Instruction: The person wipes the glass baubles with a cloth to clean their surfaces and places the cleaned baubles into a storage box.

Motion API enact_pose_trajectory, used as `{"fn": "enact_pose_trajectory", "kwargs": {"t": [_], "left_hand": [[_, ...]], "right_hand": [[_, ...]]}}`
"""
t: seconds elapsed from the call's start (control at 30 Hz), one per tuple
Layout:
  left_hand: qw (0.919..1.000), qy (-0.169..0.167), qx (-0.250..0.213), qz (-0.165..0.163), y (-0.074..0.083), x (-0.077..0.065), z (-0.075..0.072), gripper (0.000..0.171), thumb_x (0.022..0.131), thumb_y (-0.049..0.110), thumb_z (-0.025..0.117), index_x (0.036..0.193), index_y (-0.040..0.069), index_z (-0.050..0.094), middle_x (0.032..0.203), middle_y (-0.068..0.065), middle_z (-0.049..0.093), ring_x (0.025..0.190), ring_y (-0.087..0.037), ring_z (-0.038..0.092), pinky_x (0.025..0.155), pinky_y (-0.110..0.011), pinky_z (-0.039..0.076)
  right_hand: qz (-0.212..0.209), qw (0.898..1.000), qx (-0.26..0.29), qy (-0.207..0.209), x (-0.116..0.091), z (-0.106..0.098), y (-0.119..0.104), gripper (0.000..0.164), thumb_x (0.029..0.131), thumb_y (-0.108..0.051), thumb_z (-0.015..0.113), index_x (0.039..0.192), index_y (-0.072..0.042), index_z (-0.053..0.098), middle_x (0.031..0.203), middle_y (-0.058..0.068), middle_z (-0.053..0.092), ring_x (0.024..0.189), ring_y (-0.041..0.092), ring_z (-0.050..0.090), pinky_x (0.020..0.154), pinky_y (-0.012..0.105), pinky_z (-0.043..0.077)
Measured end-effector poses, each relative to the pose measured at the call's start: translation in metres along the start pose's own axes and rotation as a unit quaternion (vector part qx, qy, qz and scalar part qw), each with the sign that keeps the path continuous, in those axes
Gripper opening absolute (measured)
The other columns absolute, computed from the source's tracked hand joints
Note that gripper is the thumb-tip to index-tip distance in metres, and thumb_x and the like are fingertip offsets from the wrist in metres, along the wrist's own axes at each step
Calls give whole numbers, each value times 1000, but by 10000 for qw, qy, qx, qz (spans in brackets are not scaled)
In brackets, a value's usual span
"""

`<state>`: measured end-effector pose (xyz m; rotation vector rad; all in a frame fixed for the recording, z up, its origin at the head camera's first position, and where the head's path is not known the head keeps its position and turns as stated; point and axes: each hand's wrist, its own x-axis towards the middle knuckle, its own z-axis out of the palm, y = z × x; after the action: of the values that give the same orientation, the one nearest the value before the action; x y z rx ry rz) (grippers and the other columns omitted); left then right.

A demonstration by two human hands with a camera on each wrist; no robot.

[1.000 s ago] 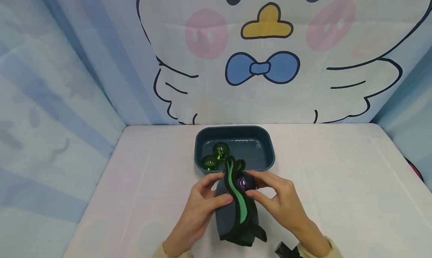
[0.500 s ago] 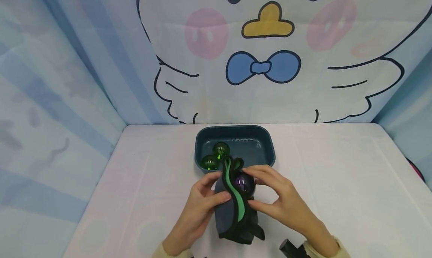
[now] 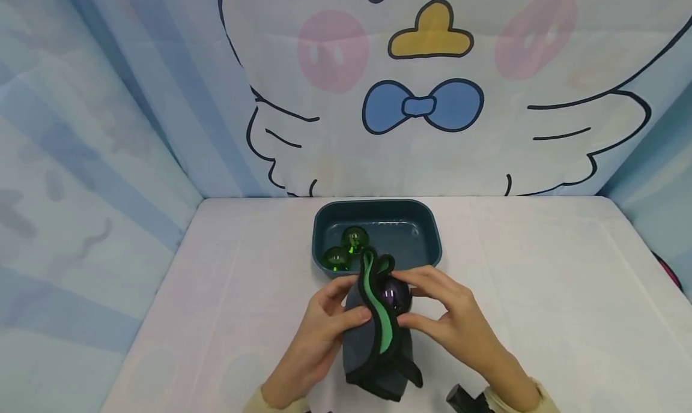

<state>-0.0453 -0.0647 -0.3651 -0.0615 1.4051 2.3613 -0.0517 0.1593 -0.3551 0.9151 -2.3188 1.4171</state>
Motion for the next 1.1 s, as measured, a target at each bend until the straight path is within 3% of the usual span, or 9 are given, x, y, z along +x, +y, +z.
{"fn": "enact_pose_trajectory", "kwargs": {"t": [0.23,0.37,0.5,0.6,0.73,0.83,0.93,1.03,1.1], "left_hand": [[10000,54,-10,7,-1,0,0,44,82,1,74,123,10,60,135,-8,51,113,-18,58,89,-27,54],[10000,71,5,2,-2,2,-1,47,84,3,73,128,8,57,138,-10,49,109,-17,62,90,-28,54],[9999,99,-19,-90,-4,4,-1,52,85,5,73,133,6,53,139,-11,50,111,-17,61,92,-28,53],[9998,153,-26,-139,-5,4,-2,53,85,6,73,134,5,52,139,-11,50,113,-17,60,93,-28,53],[9998,177,25,-94,-4,3,-2,51,84,5,74,131,5,55,137,-11,51,112,-18,62,92,-28,54],[9998,195,97,31,-4,2,0,51,82,2,77,129,3,58,138,-12,50,111,-20,64,91,-30,55],[9994,225,206,155,-5,1,2,51,80,1,79,127,3,59,139,-12,49,109,-23,65,90,-31,56],[9993,240,217,199,-5,1,3,52,80,0,78,128,3,59,140,-12,49,109,-23,65,91,-31,56],[9993,247,175,202,-6,2,3,52,80,-1,77,128,3,59,139,-12,50,110,-23,65,91,-31,56]], "right_hand": [[383,9991,70,186,1,4,0,54,75,-2,83,126,-11,66,115,2,69,105,9,66,82,24,58],[-117,9995,158,247,2,4,1,55,74,1,83,126,-8,67,123,7,66,114,11,62,90,21,54],[-554,9984,-54,-99,2,-1,3,46,81,-10,81,125,-9,68,130,9,63,122,14,57,99,17,47],[-470,9977,-164,-463,3,-5,3,48,82,-16,80,128,-12,67,134,7,60,125,13,54,101,16,45],[-449,9976,-160,-499,3,-7,2,60,73,-3,85,130,-11,65,132,8,61,122,15,57,98,17,48],[-199,9992,2,-345,3,-5,0,61,73,3,83,131,-8,63,124,9,64,114,13,62,89,19,54],[458,9983,270,-255,3,-1,-1,51,83,-1,76,132,-8,62,118,6,66,109,9,64,82,23,58],[958,9950,237,-168,2,1,-1,44,89,-6,72,131,-10,63,118,1,67,108,7,64,81,26,58],[995,9950,28,-66,1,2,0,43,87,-7,75,129,-11,66,119,0,66,105,7,63,81,25,58]]}}
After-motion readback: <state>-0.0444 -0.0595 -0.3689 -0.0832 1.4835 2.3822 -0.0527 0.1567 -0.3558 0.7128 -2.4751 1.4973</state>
